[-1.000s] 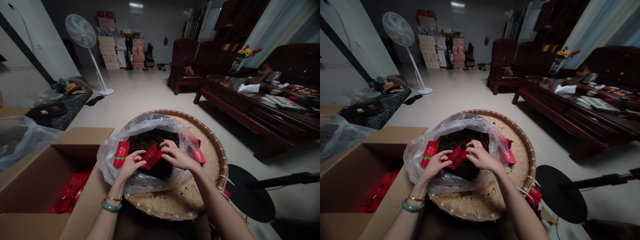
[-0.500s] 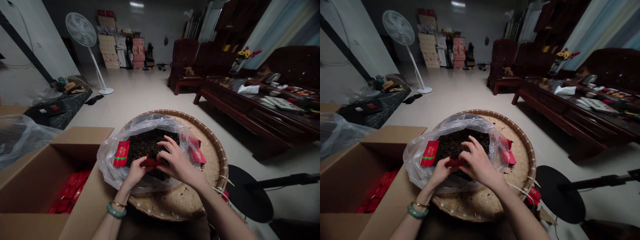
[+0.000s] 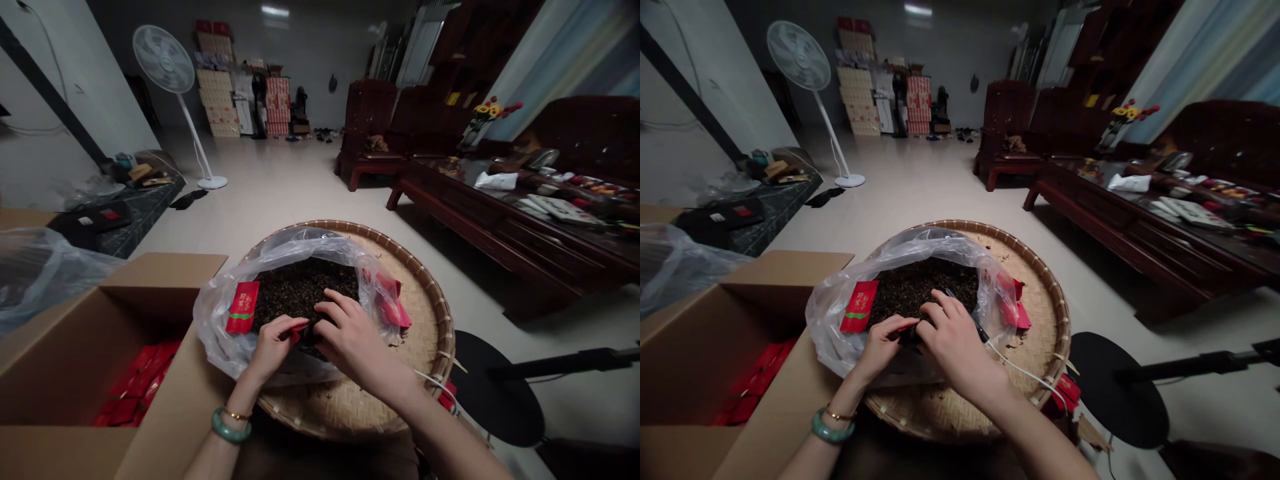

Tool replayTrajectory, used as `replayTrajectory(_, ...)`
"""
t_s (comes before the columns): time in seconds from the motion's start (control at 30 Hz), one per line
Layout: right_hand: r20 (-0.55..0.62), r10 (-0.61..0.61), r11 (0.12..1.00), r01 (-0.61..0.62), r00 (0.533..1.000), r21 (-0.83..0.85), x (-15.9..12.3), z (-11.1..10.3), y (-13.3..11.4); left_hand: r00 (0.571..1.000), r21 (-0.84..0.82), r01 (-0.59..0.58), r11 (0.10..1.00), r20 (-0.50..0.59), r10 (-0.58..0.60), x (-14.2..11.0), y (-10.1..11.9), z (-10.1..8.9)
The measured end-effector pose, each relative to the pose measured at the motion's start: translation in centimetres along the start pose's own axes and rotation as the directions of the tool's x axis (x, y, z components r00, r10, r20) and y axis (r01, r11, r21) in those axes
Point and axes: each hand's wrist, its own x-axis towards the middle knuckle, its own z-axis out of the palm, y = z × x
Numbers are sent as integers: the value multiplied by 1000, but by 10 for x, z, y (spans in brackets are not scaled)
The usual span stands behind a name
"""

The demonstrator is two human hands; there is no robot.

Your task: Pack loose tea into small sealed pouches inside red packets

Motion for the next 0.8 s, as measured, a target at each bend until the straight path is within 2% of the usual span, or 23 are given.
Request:
replayTrajectory(0.23, 60, 10, 1000, -10, 998, -11, 4, 10, -1, 1000, 42, 0, 999, 12, 0, 0, 5, 1)
replayTrajectory(0.43, -11, 14, 994, -13, 1000, 105, 6, 8, 8, 996, 58, 63, 996, 67, -67, 0, 4, 0)
replayTrajectory(0.57, -30, 11, 990, -6, 999, 142, 6, 8, 16, 980, -42, 127, 991, 158, -119, 1, 4, -1)
replayTrajectory(0.8, 114, 43, 991, -57, 993, 122, 8, 13, 22, 923, -230, 310, 922, 303, -235, 3, 20, -2)
